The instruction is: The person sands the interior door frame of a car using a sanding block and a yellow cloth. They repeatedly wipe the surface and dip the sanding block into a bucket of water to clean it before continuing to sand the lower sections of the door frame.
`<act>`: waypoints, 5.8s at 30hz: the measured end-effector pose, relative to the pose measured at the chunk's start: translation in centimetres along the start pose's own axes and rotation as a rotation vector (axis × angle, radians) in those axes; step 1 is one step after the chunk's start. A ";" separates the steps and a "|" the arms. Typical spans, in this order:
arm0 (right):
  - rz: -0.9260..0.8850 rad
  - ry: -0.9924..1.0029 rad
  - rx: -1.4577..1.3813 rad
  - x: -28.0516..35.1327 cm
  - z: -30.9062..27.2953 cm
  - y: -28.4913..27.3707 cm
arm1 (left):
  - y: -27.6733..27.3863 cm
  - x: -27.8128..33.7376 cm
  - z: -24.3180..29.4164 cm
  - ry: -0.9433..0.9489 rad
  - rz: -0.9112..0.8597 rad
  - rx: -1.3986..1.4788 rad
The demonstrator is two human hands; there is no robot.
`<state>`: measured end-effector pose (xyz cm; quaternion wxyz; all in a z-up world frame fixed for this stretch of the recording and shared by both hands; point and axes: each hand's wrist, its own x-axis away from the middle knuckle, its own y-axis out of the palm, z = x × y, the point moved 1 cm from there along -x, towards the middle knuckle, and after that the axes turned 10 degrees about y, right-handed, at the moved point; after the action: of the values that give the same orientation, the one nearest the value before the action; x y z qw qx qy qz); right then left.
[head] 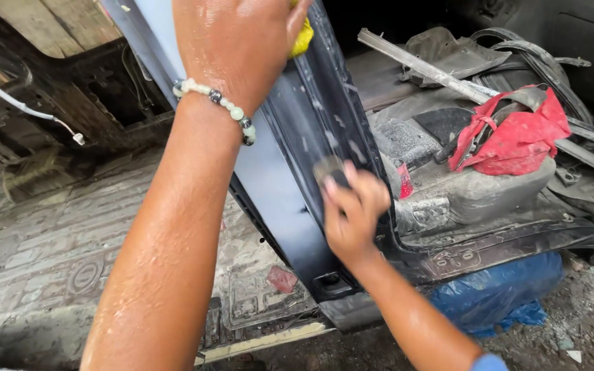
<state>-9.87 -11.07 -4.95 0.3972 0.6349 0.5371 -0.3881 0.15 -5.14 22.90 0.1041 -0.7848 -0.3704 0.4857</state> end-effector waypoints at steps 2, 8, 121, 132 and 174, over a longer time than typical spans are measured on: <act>-0.012 -0.011 0.021 3.6 2.2 -2.1 | -0.3 0.7 0.8 0.092 0.171 -0.028; 0.018 -0.080 0.033 -7.0 -1.6 0.8 | -0.6 2.5 2.2 0.300 0.476 -0.064; -0.170 0.233 -0.028 10.6 1.7 -3.9 | 5.3 14.8 11.4 0.578 0.062 -0.040; -0.138 0.545 0.144 24.1 4.8 -5.0 | 6.3 14.9 12.9 0.646 0.019 0.094; -0.628 1.265 0.083 19.5 13.7 -4.7 | 7.6 6.0 14.3 0.690 -0.408 0.243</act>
<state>-13.04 -15.88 -28.53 -0.1464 0.5685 0.8072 -0.0611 -6.71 -9.20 7.62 0.4081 -0.7941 -0.4017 0.2038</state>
